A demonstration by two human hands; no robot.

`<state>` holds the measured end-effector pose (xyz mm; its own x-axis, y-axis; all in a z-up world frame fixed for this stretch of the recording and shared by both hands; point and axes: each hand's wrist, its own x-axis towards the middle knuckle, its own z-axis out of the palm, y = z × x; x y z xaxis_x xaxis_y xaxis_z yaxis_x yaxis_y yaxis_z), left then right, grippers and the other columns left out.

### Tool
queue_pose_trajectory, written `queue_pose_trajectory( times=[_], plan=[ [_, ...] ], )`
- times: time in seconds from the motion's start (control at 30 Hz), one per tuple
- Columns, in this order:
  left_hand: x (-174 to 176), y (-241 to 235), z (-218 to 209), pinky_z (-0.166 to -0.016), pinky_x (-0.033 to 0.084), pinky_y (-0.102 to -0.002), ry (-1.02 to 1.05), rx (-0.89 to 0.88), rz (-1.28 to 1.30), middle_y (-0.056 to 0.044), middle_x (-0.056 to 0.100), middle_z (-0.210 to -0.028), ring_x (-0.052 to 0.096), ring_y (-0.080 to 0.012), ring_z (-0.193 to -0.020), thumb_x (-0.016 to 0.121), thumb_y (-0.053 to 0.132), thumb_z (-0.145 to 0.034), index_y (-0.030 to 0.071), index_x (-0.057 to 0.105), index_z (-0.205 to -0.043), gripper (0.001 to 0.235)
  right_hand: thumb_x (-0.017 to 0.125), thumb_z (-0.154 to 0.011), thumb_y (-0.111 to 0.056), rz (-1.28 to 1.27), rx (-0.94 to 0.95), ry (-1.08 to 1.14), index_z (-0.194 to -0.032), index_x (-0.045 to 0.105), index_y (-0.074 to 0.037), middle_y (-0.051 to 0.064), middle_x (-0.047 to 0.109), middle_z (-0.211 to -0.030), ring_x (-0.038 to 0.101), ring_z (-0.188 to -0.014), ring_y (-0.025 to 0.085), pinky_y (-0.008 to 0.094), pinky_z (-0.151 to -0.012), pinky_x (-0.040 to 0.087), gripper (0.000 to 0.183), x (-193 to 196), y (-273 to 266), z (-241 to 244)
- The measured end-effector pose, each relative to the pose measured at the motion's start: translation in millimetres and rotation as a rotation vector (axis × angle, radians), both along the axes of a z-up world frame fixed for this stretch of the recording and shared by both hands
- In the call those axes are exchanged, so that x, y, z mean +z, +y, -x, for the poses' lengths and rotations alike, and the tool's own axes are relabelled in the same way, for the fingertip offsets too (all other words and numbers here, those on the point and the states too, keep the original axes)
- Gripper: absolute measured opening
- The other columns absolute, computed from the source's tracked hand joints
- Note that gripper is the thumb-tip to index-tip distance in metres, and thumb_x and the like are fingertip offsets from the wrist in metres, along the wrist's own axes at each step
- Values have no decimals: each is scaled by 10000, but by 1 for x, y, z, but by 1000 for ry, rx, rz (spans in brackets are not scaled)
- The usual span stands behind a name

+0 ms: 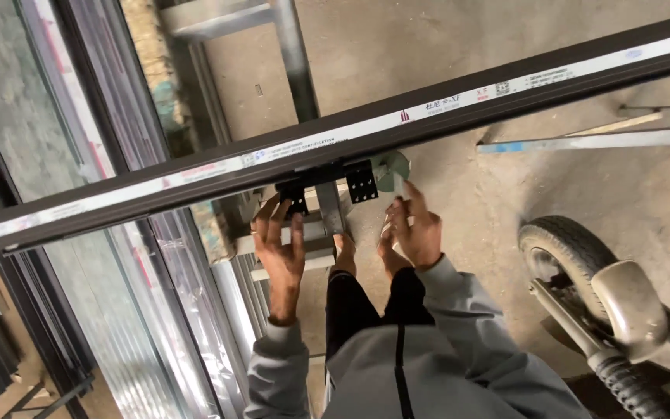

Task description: Attaching a hinge to a metal frame and peeling off protective film

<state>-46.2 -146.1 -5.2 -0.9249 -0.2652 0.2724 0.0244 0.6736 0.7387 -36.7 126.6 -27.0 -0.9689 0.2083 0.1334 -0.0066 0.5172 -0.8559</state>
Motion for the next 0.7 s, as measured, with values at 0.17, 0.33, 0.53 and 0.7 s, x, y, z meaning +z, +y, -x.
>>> queue_pose_trajectory(
  times=[0.17,0.33,0.53,0.7],
  plan=[
    [8,-10,33,-1108,447,-536,127,-341,231,-190,576,-1448,513,-446,-1352,831,321,-891,8,684,-1299,534,555,-1023,-7,-314,132,364,-1358,631,115,190,706,-721,662,-534,279,347,-533,555,364,-19,-16,24],
    [-3,-26,35,-1101,471,-520,120,-468,202,-193,588,-1460,540,-443,-1353,829,334,-887,-14,689,-1290,551,568,-981,54,-403,148,441,-1320,651,148,135,658,-670,604,-491,224,320,-499,527,361,-20,-12,37],
    [-26,-37,32,-1144,450,-490,119,-476,158,-153,618,-1450,541,-403,-1379,862,355,-839,24,713,-1282,573,597,-965,85,-431,172,565,-1265,657,197,134,646,-672,591,-478,223,316,-487,505,325,-22,-20,50],
    [-30,-38,31,-1142,457,-484,130,-453,146,-139,649,-1420,560,-386,-1365,876,384,-816,43,735,-1251,570,616,-946,107,-430,197,627,-1254,666,202,161,648,-679,610,-486,253,326,-499,512,326,-35,-20,51]
  ],
)
